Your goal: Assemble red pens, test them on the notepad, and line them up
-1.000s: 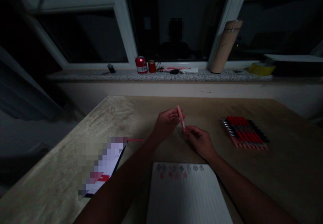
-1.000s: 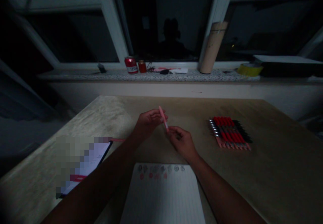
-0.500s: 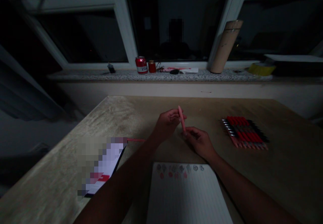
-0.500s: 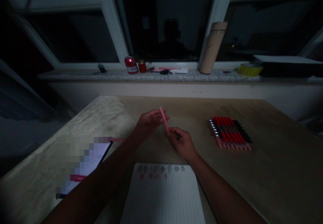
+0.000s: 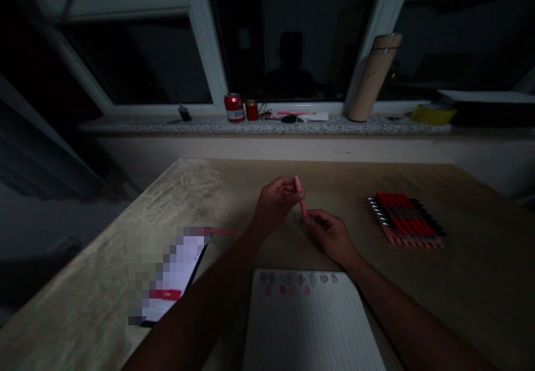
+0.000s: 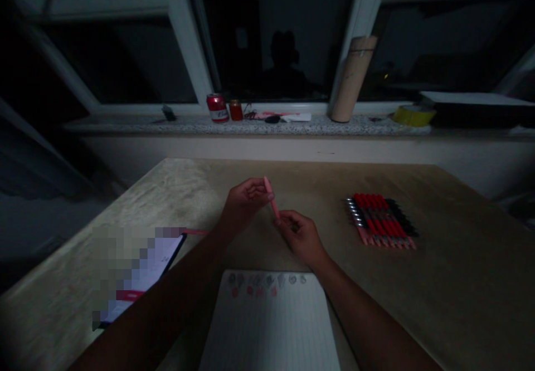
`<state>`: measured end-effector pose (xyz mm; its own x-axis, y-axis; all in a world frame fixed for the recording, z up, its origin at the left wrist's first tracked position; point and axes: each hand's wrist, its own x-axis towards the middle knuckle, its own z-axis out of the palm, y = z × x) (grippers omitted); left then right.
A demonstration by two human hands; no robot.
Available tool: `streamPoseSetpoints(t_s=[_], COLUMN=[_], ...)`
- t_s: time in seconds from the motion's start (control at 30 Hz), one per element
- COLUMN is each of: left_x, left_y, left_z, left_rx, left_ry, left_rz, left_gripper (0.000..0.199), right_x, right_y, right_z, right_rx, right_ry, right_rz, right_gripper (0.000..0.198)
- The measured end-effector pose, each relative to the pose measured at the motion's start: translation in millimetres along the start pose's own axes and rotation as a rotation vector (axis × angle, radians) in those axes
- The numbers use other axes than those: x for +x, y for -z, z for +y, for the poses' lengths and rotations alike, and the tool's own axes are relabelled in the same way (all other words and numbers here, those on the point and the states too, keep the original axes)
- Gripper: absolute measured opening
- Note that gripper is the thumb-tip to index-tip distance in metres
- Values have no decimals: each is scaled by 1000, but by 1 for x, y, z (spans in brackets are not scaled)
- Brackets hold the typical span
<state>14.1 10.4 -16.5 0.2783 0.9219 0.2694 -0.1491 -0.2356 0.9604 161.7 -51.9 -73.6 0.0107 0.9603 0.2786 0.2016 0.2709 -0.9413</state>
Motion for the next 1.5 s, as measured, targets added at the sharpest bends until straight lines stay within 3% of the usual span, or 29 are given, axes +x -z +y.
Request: streamPoseSetpoints(t_s=[0.27, 0.6, 0.87, 1.17, 1.5], left_x=[-1, -1, -2, -2, -3], left_y=[5, 1, 3, -1, 3], left_z=[-1, 3, 4, 6, 4], left_rx=[-4, 35, -12, 103, 46], left_ry=[-58, 5, -41, -31, -70], left_rz=[-155, 22, -103, 9, -118], left_gripper=[39, 40, 38, 37, 37], right_x=[-1, -1, -1, 0, 0], right_y=[0, 1, 1, 0, 1], right_z=[-1, -2, 1, -1, 2], right_rx=[0, -21, -12, -24, -39], right_ry=[-8, 16, 10, 16, 22], right_rz=[7, 6, -8, -1, 5], right_gripper=[26, 26, 25, 26, 26])
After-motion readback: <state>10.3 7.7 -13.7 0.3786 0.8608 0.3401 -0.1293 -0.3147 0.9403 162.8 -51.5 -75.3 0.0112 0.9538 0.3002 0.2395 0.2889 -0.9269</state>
